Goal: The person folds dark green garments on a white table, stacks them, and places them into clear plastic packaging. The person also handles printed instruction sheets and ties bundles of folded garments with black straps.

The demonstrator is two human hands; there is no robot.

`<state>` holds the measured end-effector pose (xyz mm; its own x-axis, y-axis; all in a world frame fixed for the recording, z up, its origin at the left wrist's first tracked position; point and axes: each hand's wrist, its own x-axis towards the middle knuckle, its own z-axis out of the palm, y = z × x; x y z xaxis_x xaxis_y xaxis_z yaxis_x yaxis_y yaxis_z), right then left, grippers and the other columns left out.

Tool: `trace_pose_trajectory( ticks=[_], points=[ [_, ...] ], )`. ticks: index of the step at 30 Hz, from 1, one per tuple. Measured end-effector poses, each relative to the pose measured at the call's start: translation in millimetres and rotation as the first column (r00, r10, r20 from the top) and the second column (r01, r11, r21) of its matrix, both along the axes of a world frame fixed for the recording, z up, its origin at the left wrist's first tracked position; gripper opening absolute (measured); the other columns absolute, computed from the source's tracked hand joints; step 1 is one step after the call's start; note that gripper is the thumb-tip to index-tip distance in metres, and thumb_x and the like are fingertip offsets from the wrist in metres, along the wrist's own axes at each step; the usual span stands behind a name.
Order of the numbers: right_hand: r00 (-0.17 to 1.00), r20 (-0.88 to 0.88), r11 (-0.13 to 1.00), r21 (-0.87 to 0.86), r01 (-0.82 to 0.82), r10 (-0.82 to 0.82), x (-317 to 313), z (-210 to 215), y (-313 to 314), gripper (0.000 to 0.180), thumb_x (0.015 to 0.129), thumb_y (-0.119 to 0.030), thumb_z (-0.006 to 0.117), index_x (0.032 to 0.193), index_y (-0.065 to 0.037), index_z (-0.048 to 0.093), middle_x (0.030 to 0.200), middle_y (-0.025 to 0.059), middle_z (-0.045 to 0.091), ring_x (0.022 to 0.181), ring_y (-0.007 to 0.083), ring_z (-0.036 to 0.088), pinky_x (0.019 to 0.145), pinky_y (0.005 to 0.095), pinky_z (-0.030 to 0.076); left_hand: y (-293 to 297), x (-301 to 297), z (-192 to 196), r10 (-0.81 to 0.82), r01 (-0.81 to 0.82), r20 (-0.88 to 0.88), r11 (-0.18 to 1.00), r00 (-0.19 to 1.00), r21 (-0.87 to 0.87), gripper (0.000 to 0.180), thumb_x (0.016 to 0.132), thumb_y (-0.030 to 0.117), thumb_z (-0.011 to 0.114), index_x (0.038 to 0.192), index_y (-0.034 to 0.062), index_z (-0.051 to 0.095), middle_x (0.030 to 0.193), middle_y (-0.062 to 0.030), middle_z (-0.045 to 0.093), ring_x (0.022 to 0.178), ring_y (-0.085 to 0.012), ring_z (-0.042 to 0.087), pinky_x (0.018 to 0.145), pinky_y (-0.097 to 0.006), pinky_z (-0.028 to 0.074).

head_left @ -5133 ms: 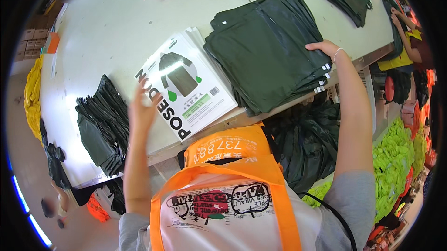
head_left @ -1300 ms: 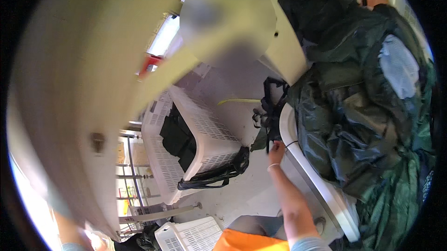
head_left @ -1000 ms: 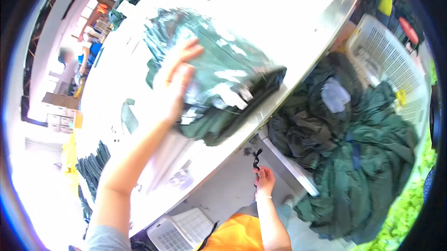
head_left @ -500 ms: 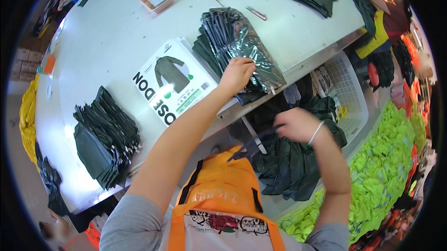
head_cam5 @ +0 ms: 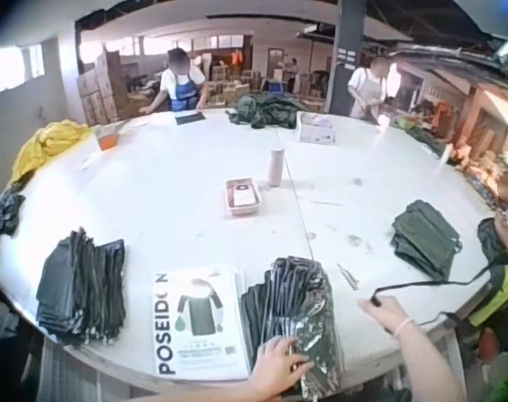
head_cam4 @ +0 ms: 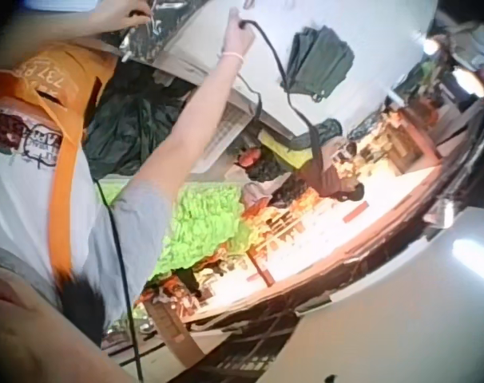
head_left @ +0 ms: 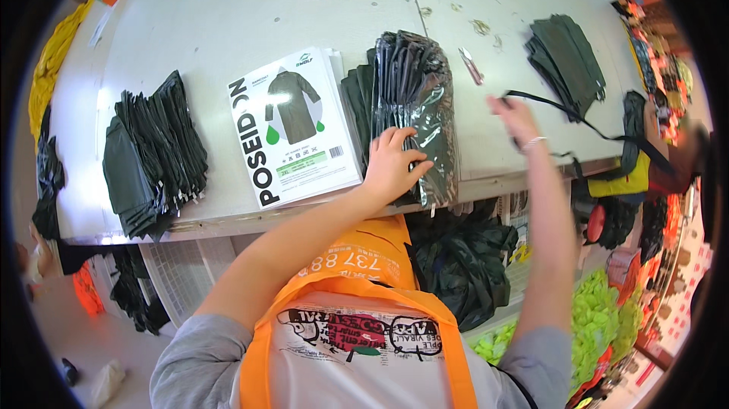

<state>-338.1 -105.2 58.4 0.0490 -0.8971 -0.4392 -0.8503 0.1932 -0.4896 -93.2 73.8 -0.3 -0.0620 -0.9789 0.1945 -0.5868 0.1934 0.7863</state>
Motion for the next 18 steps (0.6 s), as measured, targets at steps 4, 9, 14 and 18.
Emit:
trace_pose_trajectory(
  ticks=[4,9,14,18],
  points=[
    [0.914,0.365,0.947,0.315,0.059,-0.178,55,-62,-11,0.052,0.075,-0.053,0.074,0.085,-0.004,0.061,0.06,-0.0042,0.046,0.046,0.0065,0.035,0.042,0.0238,0.026,-4,0,0,0.269,-0.273,0.102,0.962,0.958,0.027,0.071,0.062,0.037,0.083,0.121,0.0087,0.055,0.146,-0.0225,0.026,0.135,-0.0429,0.022,0.11,-0.054,0.018],
    [0.833,0.491,0.791,0.602,-0.111,-0.257,56,-77,-37,0.041,0.077,-0.037,0.078,0.094,-0.002,0.063,0.071,0.0004,0.059,0.053,0.0094,0.05,0.047,0.0244,0.04,-13,15,-10,0.327,-0.284,0.038,0.752,0.944,0.595,0.142,0.048,0.044,0.091,0.146,-0.0053,0.0,0.145,-0.0388,0.009,0.135,-0.053,0.014,0.11,-0.052,0.022],
    [0.596,0.728,0.795,0.56,-0.23,-0.34,67,-68,-20,0.04,0.078,-0.022,0.077,0.109,-0.003,0.063,0.102,0.0052,0.067,0.091,0.0153,0.062,0.081,0.0306,0.05,-12,21,-8,0.289,-0.171,-0.098,0.772,0.952,0.613,0.146,0.05,0.04,0.092,0.145,-0.0049,-0.01,0.146,-0.0367,0.011,0.138,-0.0462,0.016,0.112,-0.048,0.022],
    [0.533,0.764,0.841,0.515,-0.168,-0.362,71,-72,-2,0.041,0.074,-0.017,0.078,0.109,-0.002,0.062,0.101,0.0045,0.066,0.093,0.0158,0.061,0.085,0.0312,0.049,-25,27,-21,0.568,-0.154,-0.497,0.746,0.656,0.648,0.133,0.059,0.036,0.088,0.146,-0.0045,-0.004,0.148,-0.0303,0.016,0.138,-0.0356,0.022,0.113,-0.041,0.024]
  ],
)
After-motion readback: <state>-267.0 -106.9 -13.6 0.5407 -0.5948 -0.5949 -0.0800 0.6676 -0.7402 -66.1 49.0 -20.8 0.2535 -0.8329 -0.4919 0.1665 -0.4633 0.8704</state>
